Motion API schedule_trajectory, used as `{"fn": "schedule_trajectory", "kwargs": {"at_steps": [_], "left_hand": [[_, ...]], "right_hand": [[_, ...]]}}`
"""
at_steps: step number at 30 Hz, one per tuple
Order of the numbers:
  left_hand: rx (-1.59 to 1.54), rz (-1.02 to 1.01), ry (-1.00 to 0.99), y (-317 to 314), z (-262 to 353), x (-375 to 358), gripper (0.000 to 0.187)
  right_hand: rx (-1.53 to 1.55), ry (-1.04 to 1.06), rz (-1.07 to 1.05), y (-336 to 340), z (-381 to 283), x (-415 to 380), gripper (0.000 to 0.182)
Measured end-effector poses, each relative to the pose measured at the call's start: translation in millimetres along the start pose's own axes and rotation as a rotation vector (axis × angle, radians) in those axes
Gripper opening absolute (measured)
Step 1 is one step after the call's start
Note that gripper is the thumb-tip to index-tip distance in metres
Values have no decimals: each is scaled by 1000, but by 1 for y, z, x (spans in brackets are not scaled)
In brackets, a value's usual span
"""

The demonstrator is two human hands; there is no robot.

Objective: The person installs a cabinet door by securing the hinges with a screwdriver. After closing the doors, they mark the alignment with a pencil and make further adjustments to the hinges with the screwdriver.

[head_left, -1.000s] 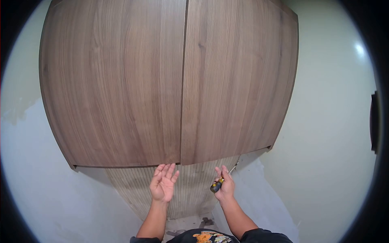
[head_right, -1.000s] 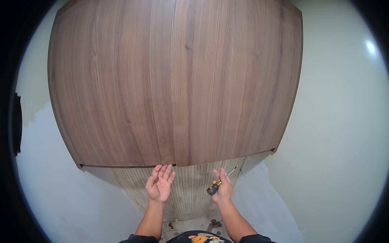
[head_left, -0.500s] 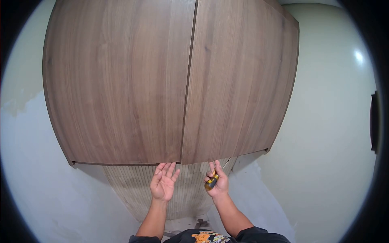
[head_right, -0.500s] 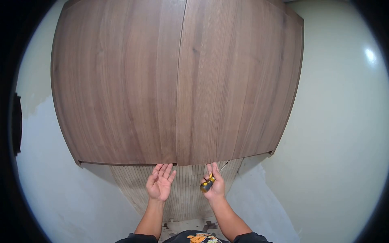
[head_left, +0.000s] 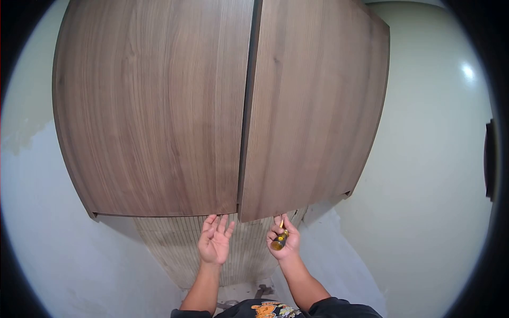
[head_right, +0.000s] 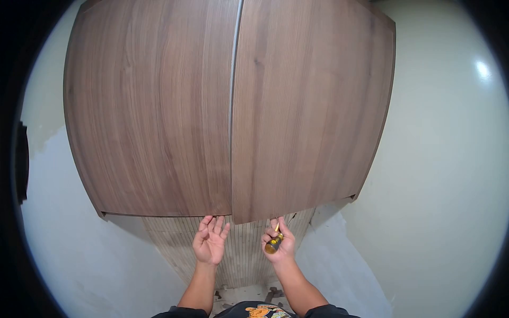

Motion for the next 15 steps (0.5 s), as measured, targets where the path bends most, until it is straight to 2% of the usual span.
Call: {"fn": "schedule_trajectory", "kwargs": {"at_steps": [4, 13, 15], "left_hand": [[-11, -14, -22, 10, 5, 2, 30], [-63, -90, -34, 20, 17, -3, 33], [-23, 10, -44, 10, 17, -8, 34]], "right_hand": [[4, -19, -12, -1, 1, -7, 3], [-13, -19, -38, 6, 3, 0, 5], [-21, -10, -28, 9, 2, 3, 5]]}}
Point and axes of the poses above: each hand's wrist, its own x-axis towards the middle knuckle, its own y-axis out of the back of the hand, z = x × y, the point moved 6 cm from there along x, towards the middle knuckle
